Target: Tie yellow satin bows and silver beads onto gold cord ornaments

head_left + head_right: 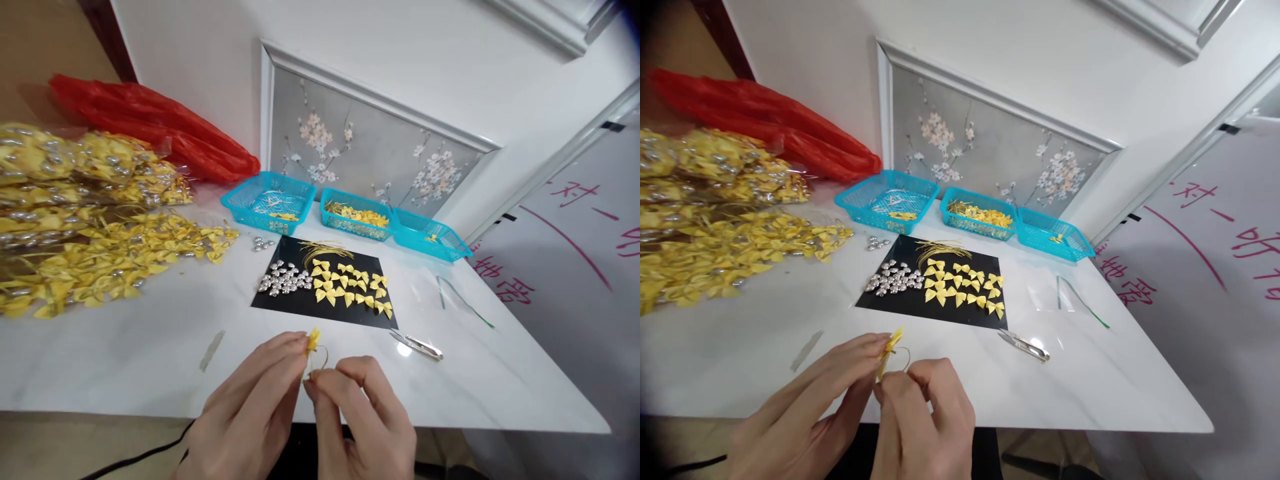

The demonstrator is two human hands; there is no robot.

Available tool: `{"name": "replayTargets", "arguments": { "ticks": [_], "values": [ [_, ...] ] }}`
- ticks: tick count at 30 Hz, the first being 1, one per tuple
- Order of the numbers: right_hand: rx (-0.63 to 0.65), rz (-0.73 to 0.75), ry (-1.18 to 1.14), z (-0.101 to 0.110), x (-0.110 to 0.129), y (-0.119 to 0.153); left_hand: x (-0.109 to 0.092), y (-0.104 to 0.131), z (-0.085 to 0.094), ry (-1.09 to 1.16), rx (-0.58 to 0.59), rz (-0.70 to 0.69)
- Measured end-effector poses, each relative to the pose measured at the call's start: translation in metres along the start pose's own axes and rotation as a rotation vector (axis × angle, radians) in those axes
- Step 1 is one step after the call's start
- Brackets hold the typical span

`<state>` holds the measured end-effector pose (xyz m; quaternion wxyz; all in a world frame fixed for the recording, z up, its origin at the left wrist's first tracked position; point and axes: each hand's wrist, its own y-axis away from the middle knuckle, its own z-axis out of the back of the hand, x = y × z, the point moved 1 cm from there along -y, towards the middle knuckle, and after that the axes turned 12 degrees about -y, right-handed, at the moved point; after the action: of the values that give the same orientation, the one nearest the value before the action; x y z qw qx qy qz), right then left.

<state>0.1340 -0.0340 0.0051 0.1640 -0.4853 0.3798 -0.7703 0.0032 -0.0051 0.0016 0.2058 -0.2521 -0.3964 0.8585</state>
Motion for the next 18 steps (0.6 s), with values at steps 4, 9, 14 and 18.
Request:
{"name": "replayTargets", "arguments": {
  "ticks": [4,9,14,18],
  "values": [
    [-0.143,0.085,0.134,-0.01,-0.001,0.004,0.0,0.0,-0.001,0.063,0.011,0.088],
    [0.006,0.072,0.117,-0.003,-0.009,0.003,0.0,-0.013,0.001,0.357,0.202,0.547],
    [-0.008,0.009,-0.014,0.015,-0.014,-0.006,0.003,-0.017,-0.001,0.622,0.323,0.813],
    [0.015,0.039,0.0,0.01,-0.011,-0.013,0.002,-0.015,0.0,0.607,0.336,0.804]
  ]
}}
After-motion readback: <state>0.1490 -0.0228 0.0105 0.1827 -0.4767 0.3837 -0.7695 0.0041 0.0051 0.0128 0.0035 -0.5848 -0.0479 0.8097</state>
